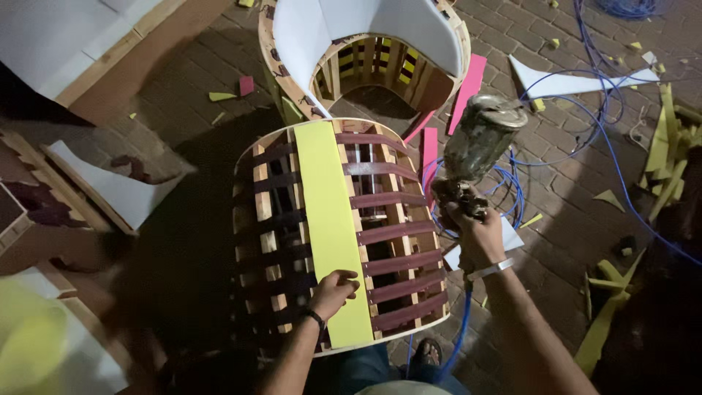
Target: The person cuts yellow foam sheets to fit a curved wooden chair frame using a long knife. They measure, cut, and trim the foam pieces, then apply adhesive to the frame and attach the foam strips.
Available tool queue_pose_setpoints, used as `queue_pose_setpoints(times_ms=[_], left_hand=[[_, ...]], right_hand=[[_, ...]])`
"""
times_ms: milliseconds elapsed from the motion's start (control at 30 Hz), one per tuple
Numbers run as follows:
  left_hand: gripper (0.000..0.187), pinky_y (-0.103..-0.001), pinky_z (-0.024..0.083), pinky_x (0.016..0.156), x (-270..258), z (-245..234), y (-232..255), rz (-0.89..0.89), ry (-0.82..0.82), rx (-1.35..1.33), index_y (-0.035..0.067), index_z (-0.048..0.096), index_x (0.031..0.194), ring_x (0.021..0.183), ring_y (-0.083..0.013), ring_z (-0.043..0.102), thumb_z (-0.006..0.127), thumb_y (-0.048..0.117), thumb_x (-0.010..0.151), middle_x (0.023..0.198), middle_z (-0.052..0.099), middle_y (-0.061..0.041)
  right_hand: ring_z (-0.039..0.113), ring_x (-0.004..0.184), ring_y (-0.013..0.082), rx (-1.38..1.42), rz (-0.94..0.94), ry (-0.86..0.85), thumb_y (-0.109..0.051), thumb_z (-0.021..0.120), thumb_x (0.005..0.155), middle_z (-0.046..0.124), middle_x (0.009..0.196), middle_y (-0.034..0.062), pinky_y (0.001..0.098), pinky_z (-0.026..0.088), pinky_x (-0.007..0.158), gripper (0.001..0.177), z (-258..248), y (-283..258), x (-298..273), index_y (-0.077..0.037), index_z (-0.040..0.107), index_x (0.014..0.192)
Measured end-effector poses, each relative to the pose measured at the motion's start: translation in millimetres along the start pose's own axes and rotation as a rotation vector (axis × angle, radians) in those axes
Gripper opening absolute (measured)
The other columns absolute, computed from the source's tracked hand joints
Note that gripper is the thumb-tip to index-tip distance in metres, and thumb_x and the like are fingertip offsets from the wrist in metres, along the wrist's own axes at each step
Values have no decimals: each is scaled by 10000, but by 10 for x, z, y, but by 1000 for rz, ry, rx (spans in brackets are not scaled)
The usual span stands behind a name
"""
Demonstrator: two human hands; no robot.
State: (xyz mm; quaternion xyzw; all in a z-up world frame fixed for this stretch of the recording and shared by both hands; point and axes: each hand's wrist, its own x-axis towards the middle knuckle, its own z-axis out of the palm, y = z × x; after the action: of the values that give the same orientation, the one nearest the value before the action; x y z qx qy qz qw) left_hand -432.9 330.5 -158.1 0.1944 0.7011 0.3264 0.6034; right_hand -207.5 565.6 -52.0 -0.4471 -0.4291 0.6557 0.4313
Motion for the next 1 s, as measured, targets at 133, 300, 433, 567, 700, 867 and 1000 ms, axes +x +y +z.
queue_pose_setpoints(times_ms=[133, 300, 433, 567, 700, 867, 1000], left_hand=[[352, -288, 545, 728, 101, -84, -157, -31, 25, -5, 117, 690, 1232, 870, -102, 733, 678, 215, 894, 988, 767, 18], [362, -290, 533, 696, 237, -137, -306, -52, 30, -39, 108, 699, 1233, 814, -103, 717, 714, 220, 890, 967, 756, -3], [367, -296, 522, 693, 228, -152, -297, -65, 14, -70, 91, 687, 1241, 807, -113, 710, 719, 214, 896, 988, 764, -5], [364, -279, 538, 751, 69, -154, -153, -131, 14, -20, 129, 684, 1264, 863, -89, 711, 684, 237, 915, 1033, 772, 27], [365, -288, 537, 756, -52, -119, -83, -121, 10, 21, 123, 667, 1276, 872, -94, 710, 674, 233, 928, 1049, 767, 20], [380, -282, 533, 745, -80, -78, -207, -104, 3, 7, 119, 668, 1276, 865, -90, 709, 682, 241, 916, 1045, 771, 14], [382, -283, 533, 716, -4, -33, -387, -85, 2, 3, 116, 671, 1261, 842, -92, 715, 698, 256, 907, 1027, 765, 10]], right_hand=[[632, 810, 138, -265, -19, 28, -91, 725, 957, 699, 979, 56, 312, 518, 709, 281, 19, 79, 129, 24, 690, 1211], [677, 784, 93, -406, -132, 20, -139, 727, 954, 762, 932, 37, 252, 536, 696, 259, 127, 41, 268, -7, 733, 1177], [699, 732, 107, -456, -54, 96, -152, 780, 898, 760, 905, 47, 272, 569, 637, 258, 255, 19, 410, 6, 732, 1096], [678, 703, 120, -410, -24, 70, -126, 807, 880, 741, 877, 39, 286, 561, 623, 231, 310, -27, 489, 15, 739, 1050], [638, 711, 88, -446, -129, 125, -99, 827, 859, 726, 877, 13, 278, 527, 595, 230, 297, -51, 451, -3, 719, 1039], [628, 623, 115, -344, -51, 110, -101, 809, 860, 698, 800, 23, 282, 502, 545, 200, 229, -82, 351, -5, 709, 1004], [639, 655, 144, -587, -103, 138, -114, 798, 937, 707, 787, 79, 302, 490, 574, 176, 109, -35, 300, 40, 726, 984]])
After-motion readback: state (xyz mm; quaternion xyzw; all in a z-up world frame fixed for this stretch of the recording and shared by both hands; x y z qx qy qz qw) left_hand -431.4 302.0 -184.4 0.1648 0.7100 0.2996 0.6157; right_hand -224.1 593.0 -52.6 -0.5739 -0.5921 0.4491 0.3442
